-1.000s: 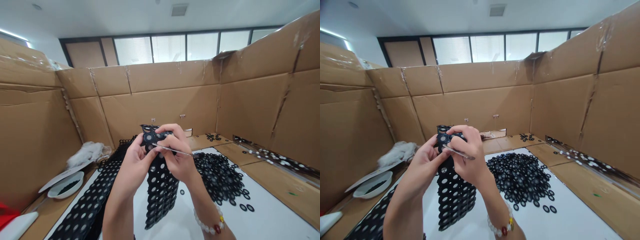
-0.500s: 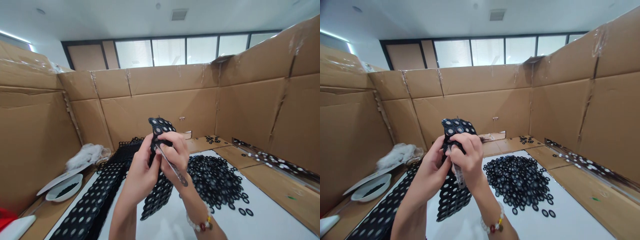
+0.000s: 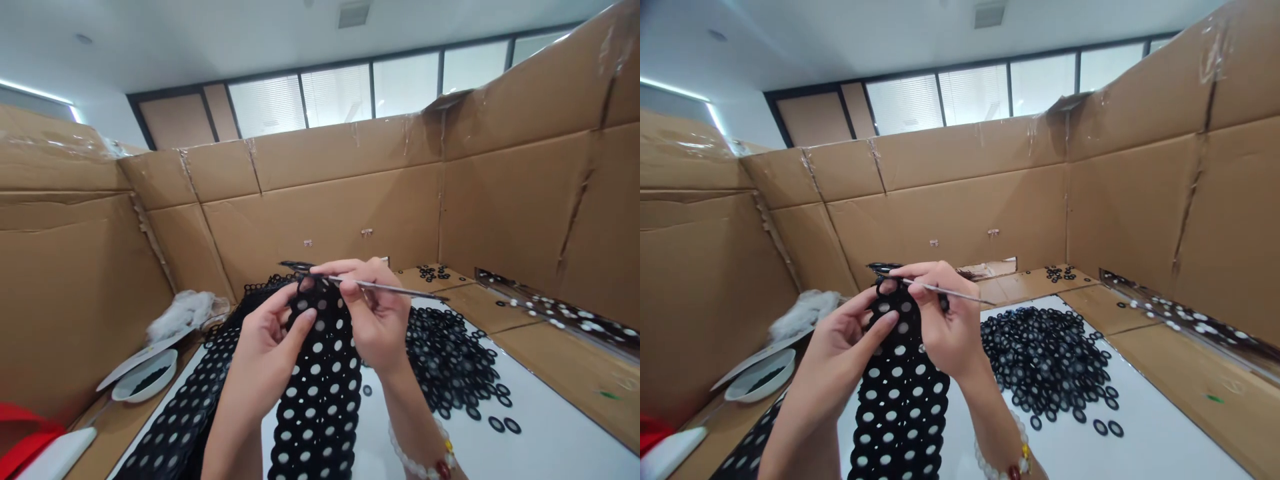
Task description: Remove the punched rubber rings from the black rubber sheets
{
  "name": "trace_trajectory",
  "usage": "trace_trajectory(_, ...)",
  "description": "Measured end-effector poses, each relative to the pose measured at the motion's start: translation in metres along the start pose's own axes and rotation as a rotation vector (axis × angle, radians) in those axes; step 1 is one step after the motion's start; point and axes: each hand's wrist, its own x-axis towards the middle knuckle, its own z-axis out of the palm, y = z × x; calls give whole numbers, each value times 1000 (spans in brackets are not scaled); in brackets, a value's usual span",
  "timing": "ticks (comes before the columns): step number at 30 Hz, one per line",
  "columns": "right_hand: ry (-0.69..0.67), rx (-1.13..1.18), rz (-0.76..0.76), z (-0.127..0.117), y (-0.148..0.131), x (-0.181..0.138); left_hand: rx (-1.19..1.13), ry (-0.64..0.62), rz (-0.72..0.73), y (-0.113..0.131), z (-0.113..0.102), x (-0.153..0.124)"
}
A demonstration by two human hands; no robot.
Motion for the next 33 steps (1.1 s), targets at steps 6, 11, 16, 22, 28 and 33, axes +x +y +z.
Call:
trace_trajectory(6,48,-28,-65,10,6,-4,-73,185,11,-5,-17,11)
trace_trajectory(11,9,25,-23,26,8,-14,-283,204,40,-17,-26,19)
trace_trajectory(16,-83,-65,21,32,9,-17,-356,186,76,-20,-30,22)
trace_trajectory(22,-107,-138,-11,30,20,-12,-398,73,3,-14,-34,19)
trace_trajectory(28,-100,-180,-132,32,20,-15,-277,74,74,-12,-33,16)
trace_trajectory(33,17,-366,-306,40,23,-23,-66,10,159,-13,-25,12)
